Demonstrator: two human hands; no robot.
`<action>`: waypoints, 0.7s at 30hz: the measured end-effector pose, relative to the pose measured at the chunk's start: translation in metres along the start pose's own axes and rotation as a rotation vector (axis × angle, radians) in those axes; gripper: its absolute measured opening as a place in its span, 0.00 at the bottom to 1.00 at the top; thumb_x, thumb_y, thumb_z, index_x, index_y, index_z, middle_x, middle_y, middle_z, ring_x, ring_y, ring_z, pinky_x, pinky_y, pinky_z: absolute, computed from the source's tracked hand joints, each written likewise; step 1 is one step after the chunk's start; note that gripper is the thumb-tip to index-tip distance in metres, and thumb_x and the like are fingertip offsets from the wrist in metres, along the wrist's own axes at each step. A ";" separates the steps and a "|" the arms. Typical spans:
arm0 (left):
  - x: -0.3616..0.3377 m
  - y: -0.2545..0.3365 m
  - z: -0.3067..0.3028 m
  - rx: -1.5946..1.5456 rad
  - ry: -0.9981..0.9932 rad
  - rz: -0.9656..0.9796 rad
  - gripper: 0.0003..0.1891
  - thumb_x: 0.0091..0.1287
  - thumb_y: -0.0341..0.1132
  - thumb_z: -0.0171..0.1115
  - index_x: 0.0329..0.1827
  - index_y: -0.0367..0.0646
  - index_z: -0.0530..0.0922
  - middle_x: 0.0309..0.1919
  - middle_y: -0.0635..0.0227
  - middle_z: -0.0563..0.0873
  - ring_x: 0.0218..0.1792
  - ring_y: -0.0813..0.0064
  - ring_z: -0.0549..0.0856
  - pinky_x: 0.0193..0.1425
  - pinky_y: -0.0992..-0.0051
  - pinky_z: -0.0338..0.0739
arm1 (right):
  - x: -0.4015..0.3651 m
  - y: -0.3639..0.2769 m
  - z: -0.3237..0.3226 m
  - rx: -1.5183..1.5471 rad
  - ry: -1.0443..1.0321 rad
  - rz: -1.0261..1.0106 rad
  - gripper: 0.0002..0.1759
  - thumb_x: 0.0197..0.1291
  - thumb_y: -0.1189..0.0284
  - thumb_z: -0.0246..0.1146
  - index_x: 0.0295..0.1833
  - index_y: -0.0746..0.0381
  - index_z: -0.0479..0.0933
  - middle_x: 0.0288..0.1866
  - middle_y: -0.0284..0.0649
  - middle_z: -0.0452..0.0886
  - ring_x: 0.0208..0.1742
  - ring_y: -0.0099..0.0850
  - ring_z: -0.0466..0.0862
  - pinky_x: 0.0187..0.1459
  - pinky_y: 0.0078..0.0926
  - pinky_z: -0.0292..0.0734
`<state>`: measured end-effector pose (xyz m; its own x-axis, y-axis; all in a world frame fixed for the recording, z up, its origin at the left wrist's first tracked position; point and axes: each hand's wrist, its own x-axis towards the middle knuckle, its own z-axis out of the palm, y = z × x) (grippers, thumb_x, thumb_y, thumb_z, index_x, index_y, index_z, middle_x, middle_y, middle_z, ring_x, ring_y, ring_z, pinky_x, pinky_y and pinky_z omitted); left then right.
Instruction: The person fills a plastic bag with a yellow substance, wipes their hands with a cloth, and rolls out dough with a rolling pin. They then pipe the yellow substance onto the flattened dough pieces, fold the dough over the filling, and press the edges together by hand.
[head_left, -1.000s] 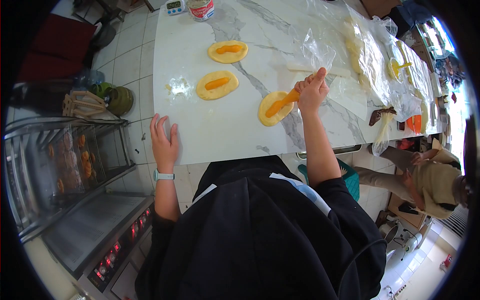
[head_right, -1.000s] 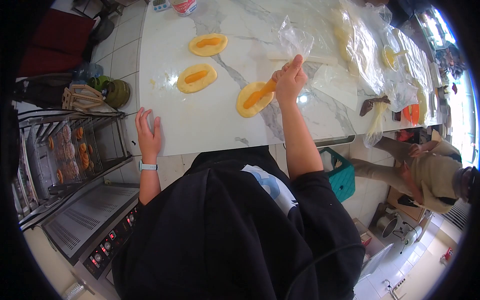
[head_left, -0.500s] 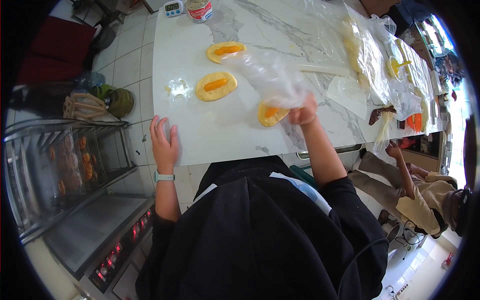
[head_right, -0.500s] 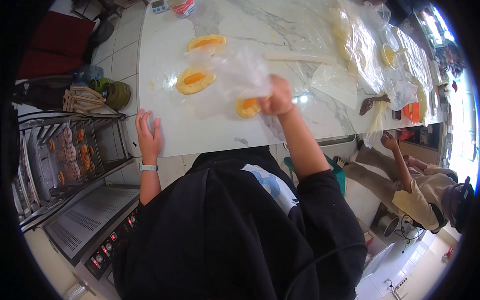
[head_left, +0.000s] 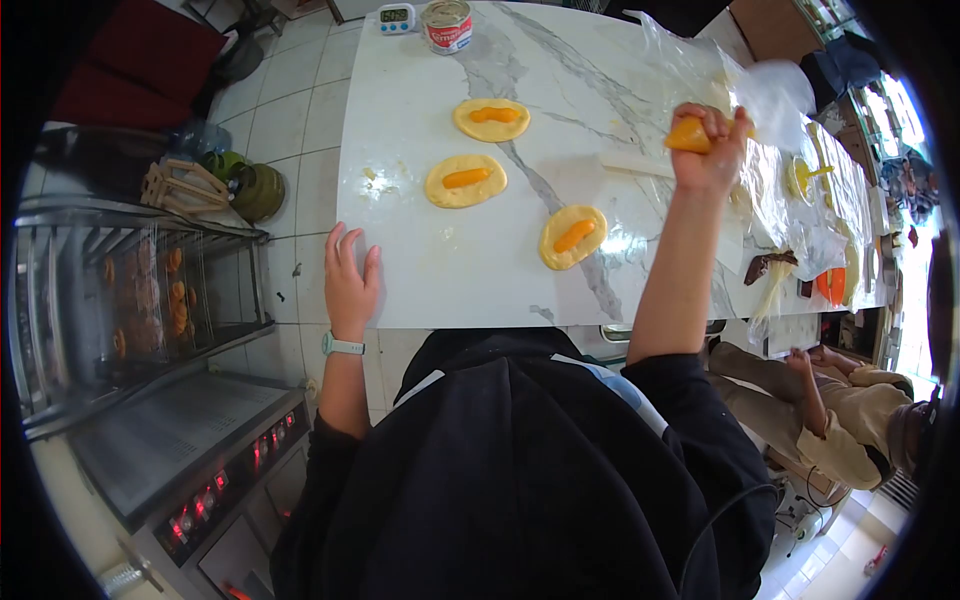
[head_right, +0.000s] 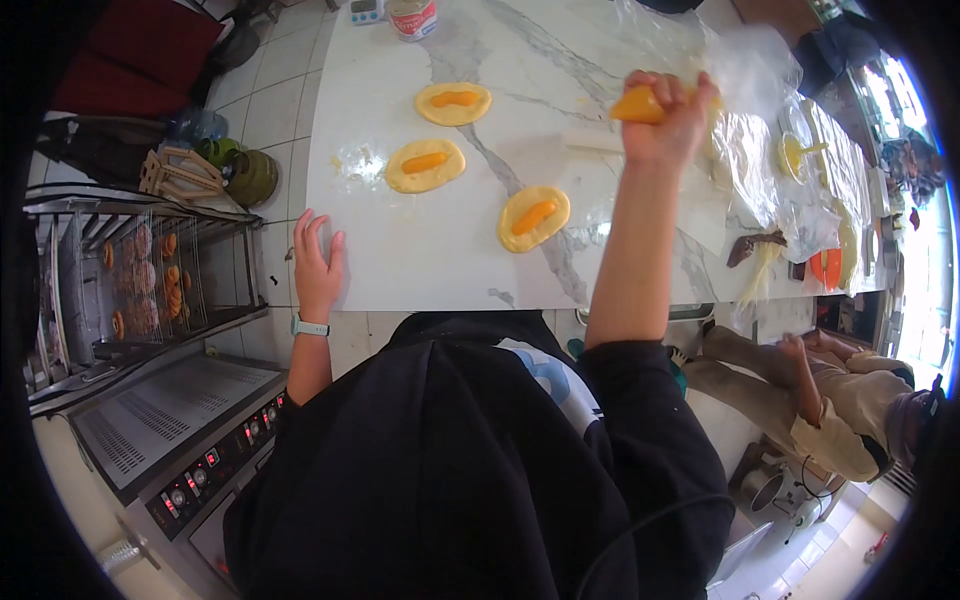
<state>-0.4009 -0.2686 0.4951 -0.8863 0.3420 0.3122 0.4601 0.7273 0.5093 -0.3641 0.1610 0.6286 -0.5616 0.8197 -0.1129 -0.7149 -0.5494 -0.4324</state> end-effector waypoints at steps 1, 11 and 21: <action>0.000 -0.001 0.001 0.006 0.021 0.016 0.18 0.67 0.39 0.58 0.56 0.41 0.72 0.62 0.51 0.70 0.59 0.48 0.74 0.59 0.60 0.72 | -0.008 0.017 0.012 0.002 -0.005 0.003 0.18 0.70 0.55 0.50 0.33 0.57 0.65 0.17 0.28 0.59 0.20 0.23 0.63 0.44 0.38 0.71; 0.000 0.000 0.000 -0.013 0.034 -0.002 0.18 0.66 0.40 0.58 0.55 0.40 0.72 0.61 0.50 0.70 0.58 0.48 0.74 0.58 0.59 0.72 | -0.029 0.133 0.013 -0.261 -0.096 0.203 0.25 0.66 0.60 0.56 0.20 0.53 0.53 0.16 0.29 0.51 0.19 0.26 0.57 0.35 0.33 0.66; 0.000 0.003 -0.002 0.028 -0.019 -0.030 0.19 0.68 0.41 0.57 0.57 0.40 0.71 0.63 0.49 0.68 0.60 0.47 0.73 0.60 0.58 0.71 | -0.063 0.178 -0.026 -0.349 0.040 0.158 0.27 0.68 0.57 0.53 0.20 0.54 0.52 0.14 0.28 0.48 0.16 0.24 0.51 0.25 0.29 0.60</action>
<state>-0.3998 -0.2675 0.4985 -0.9008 0.3308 0.2815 0.4316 0.7538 0.4955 -0.4448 0.0157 0.5358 -0.6314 0.7391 -0.2344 -0.4326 -0.5867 -0.6846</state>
